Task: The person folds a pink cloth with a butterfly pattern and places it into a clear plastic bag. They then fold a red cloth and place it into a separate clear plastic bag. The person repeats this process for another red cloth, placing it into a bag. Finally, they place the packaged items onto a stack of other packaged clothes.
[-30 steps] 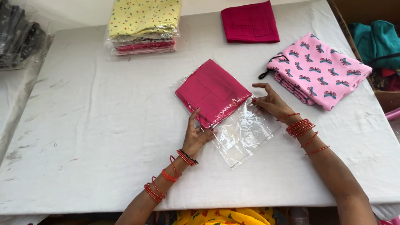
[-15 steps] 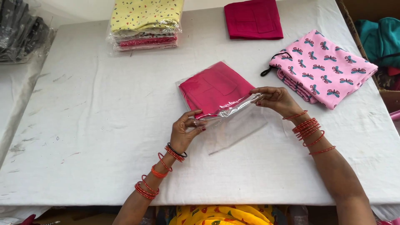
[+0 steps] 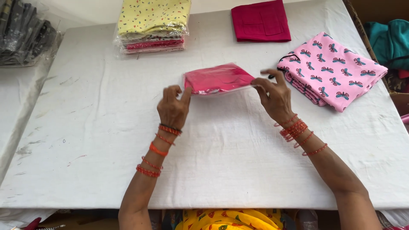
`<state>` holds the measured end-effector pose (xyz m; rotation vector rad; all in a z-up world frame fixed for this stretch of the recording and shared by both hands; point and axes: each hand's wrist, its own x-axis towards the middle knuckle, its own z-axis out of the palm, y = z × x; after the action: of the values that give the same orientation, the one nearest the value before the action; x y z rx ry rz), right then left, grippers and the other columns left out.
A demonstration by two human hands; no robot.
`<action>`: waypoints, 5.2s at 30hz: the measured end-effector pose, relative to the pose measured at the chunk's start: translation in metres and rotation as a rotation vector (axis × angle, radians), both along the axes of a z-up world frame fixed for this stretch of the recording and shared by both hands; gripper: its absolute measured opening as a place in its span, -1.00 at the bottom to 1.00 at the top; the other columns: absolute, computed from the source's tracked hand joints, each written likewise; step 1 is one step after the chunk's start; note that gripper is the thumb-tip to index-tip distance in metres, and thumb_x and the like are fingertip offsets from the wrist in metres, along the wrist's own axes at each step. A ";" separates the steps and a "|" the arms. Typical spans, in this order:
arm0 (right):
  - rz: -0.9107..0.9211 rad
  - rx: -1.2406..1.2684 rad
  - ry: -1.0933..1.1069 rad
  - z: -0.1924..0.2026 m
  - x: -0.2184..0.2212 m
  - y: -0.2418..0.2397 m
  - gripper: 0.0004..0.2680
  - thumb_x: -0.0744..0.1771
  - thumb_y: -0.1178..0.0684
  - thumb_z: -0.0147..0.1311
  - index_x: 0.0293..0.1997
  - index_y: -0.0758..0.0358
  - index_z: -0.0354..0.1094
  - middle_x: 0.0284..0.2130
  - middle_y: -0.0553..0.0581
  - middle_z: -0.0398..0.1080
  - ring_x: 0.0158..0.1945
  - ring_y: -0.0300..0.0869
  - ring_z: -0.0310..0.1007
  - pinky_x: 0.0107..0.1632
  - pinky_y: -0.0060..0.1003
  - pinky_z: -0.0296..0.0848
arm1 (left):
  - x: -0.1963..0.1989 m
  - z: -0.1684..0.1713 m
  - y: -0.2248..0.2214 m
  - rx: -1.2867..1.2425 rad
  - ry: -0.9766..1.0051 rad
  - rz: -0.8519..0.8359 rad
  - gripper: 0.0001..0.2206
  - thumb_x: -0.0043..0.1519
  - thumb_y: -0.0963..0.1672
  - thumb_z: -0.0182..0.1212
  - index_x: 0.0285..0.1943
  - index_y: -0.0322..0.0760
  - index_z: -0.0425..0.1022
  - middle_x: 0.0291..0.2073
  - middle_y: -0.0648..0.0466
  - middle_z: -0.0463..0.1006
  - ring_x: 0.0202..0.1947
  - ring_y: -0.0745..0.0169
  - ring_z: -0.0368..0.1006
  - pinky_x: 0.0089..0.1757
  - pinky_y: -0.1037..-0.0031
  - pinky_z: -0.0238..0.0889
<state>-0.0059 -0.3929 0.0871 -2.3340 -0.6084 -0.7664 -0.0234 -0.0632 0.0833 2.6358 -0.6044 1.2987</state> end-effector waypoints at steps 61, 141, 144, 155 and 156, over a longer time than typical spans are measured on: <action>0.100 -0.215 0.734 -0.056 -0.026 0.011 -0.57 0.31 -0.32 0.11 0.00 0.30 0.26 -0.64 0.12 0.43 -0.65 -0.16 0.42 -0.58 -0.27 0.33 | 0.007 -0.097 0.010 -1.889 0.965 -0.235 -0.23 -0.01 -0.32 0.41 0.35 -0.17 0.03 0.12 -0.15 0.32 0.05 0.02 0.46 0.03 0.28 0.52; -0.396 -0.628 -0.019 -0.085 0.037 -0.170 -0.62 0.20 0.07 0.23 0.14 0.18 0.42 0.02 0.18 0.51 0.09 0.02 0.53 0.08 -0.08 0.58 | 0.361 -0.099 -0.101 0.310 0.992 -0.035 -0.33 0.37 -0.23 -0.17 0.57 0.50 -0.16 0.60 0.27 -0.20 0.56 0.06 -0.26 0.34 -0.40 -0.32; -0.407 -0.640 -0.016 -0.087 0.036 -0.170 -0.62 0.20 0.06 0.24 0.14 0.16 0.41 0.03 0.17 0.51 0.10 0.01 0.53 0.08 -0.08 0.58 | 0.367 -0.107 -0.102 0.248 0.962 0.015 -0.21 0.30 -0.35 -0.16 0.58 0.48 -0.15 0.59 0.20 -0.19 0.56 0.01 -0.26 0.35 -0.33 -0.32; -0.432 -0.671 0.029 -0.074 0.035 -0.160 -0.53 0.14 -0.04 0.34 0.16 0.11 0.41 0.00 0.19 0.51 0.06 0.03 0.53 -0.01 -0.07 0.62 | 0.333 -0.090 -0.083 0.021 1.037 0.005 -0.35 0.33 -0.12 0.05 0.56 0.44 -0.11 0.60 0.14 -0.21 0.58 -0.06 -0.28 0.33 -0.42 -0.35; -0.431 -0.673 0.028 -0.072 0.033 -0.159 -0.53 0.14 -0.04 0.34 0.17 0.07 0.41 0.00 0.19 0.51 0.04 0.03 0.53 -0.06 -0.09 0.63 | 0.322 -0.094 -0.078 -0.048 1.005 -0.036 -0.35 0.31 -0.02 0.10 0.57 0.37 -0.11 0.60 0.09 -0.22 0.58 -0.07 -0.31 0.32 -0.42 -0.35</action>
<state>0.0274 -0.5515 0.0153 -3.1580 -0.3846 -0.7953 0.2986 -0.1410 -0.0109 2.7330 -0.4144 -0.1136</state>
